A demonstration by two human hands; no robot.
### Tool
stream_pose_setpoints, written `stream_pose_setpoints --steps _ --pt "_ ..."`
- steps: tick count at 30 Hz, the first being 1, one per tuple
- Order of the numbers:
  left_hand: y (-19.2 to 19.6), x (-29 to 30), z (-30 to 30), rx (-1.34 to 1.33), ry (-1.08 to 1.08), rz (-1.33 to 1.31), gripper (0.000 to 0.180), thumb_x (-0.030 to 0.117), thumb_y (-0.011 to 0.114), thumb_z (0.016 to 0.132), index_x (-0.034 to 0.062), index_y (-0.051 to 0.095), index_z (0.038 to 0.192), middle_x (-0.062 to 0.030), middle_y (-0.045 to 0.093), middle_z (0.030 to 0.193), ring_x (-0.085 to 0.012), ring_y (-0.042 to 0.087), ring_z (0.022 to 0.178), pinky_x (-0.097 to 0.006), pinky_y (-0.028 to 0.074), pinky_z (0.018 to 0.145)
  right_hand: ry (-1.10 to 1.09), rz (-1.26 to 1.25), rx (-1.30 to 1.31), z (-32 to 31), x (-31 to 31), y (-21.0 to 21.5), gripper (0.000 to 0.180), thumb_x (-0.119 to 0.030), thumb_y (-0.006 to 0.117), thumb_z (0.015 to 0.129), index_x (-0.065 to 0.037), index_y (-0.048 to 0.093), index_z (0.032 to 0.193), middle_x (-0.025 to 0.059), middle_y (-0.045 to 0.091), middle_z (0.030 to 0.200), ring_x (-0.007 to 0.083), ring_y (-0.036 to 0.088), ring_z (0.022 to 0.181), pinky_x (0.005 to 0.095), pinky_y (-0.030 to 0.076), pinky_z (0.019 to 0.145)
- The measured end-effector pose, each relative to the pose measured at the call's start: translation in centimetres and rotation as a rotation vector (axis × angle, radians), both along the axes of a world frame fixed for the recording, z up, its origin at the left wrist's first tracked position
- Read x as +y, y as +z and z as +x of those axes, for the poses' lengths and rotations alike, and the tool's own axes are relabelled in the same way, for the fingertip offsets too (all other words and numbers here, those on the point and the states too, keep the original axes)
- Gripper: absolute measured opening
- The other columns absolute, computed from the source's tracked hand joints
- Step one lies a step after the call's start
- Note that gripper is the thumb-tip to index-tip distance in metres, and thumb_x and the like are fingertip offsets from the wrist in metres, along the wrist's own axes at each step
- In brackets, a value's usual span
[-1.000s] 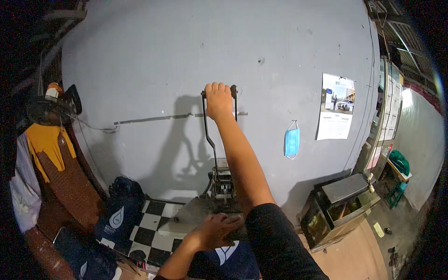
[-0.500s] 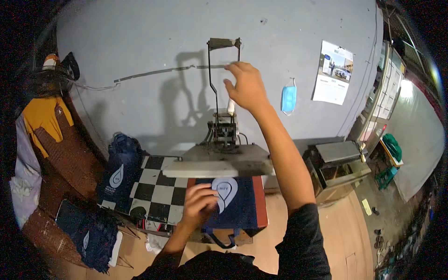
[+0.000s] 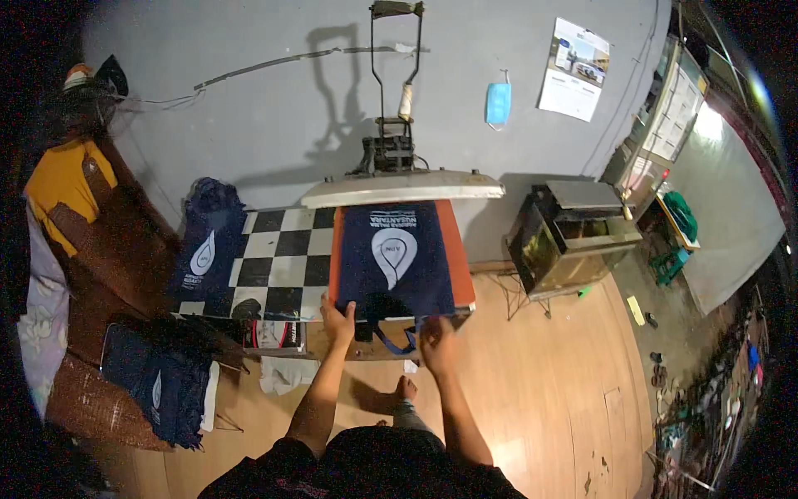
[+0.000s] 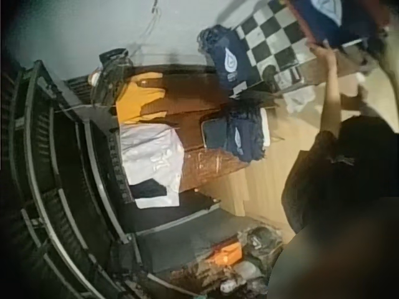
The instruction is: Using a heat press machine to print designs on blue tote bags.
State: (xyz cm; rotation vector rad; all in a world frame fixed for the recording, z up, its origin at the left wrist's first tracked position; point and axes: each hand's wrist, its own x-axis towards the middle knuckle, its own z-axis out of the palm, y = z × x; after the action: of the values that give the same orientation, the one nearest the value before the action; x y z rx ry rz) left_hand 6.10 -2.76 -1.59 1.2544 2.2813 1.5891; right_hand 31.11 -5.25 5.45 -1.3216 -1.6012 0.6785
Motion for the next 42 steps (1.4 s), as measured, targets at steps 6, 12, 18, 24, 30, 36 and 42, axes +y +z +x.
stream_pose_setpoints --steps 6,12,18,24,30,36,42 --pt "-2.6 -3.1 1.3 -1.068 -0.001 -0.037 0.029 0.009 0.071 0.090 0.0072 0.053 0.111 -0.0053 0.064 0.073 -0.0132 0.060 0.052 -0.024 0.045 0.043 0.009 -0.072 -0.013 3.0 -8.7 -2.4 0.011 -0.004 0.067 0.086 0.001 0.066 0.096 0.0129 0.069 0.086 0.0208 0.067 0.070 0.0313 0.052 0.060" --pt "0.7 -10.5 3.1 -1.055 -0.122 0.135 0.012 0.010 0.069 0.089 0.0103 0.059 0.095 0.0008 0.060 0.073 -0.0088 0.055 0.051 -0.022 0.042 0.045 0.020 -0.046 0.023 4.0 -9.6 -1.8 0.019 -0.007 0.068 0.087 0.001 0.064 0.103 0.0144 0.068 0.096 0.0212 0.066 0.071 0.0323 0.054 0.061" --pt "2.7 -19.1 3.0 -1.128 -0.068 0.235 0.022 0.008 0.067 0.081 0.0128 0.061 0.101 0.0010 0.062 0.082 -0.0095 0.057 0.065 -0.025 0.050 0.059 -0.027 -0.067 0.005 5.1 -10.8 -5.4 0.045 -0.021 0.072 0.088 0.000 0.053 0.123 0.0137 0.064 0.105 0.0234 0.063 0.089 0.0350 0.053 0.075" --pt "2.5 -28.8 2.5 -1.147 0.017 0.283 0.022 0.009 0.058 0.084 0.0103 0.056 0.106 -0.0059 0.063 0.096 -0.0181 0.059 0.086 -0.036 0.049 0.080 0.201 -0.709 0.613 4.4 -11.4 -11.4 0.047 -0.026 0.077 0.086 0.001 0.060 0.120 0.0078 0.068 0.106 0.0172 0.063 0.091 0.0297 0.049 0.081" --pt "3.4 -37.5 -2.3 -0.934 0.351 0.222 0.036 0.020 0.064 0.094 0.0053 0.056 0.126 -0.0085 0.063 0.112 -0.0181 0.059 0.097 -0.032 0.047 0.082 0.690 -0.805 0.372 -1.5 -18.4 -11.4 0.023 -0.016 0.075 0.084 0.001 0.070 0.099 0.0074 0.071 0.086 0.0163 0.066 0.073 0.0308 0.052 0.064" --pt "8.9 -40.8 -8.3 -0.012 0.365 0.164 0.033 0.024 0.062 0.096 -0.0012 0.059 0.117 -0.0207 0.065 0.105 -0.0299 0.062 0.099 -0.034 0.047 0.090 0.959 -0.389 -0.498 -6.0 -22.1 -6.9 0.033 -0.031 0.076 0.081 -0.001 0.069 0.092 0.0099 0.072 0.075 0.0285 0.067 0.062 0.0383 0.054 0.061" --pt "14.1 -45.8 -12.8 0.064 -0.219 -0.066 0.026 0.024 0.069 0.090 0.0012 0.067 0.102 -0.0131 0.069 0.087 -0.0204 0.062 0.076 -0.035 0.047 0.070 0.922 0.253 -0.307 -18.1 -25.1 0.3 0.078 -0.032 0.081 0.071 -0.005 0.048 0.136 0.0224 0.056 0.130 0.0457 0.050 0.118 0.0494 0.042 0.101"
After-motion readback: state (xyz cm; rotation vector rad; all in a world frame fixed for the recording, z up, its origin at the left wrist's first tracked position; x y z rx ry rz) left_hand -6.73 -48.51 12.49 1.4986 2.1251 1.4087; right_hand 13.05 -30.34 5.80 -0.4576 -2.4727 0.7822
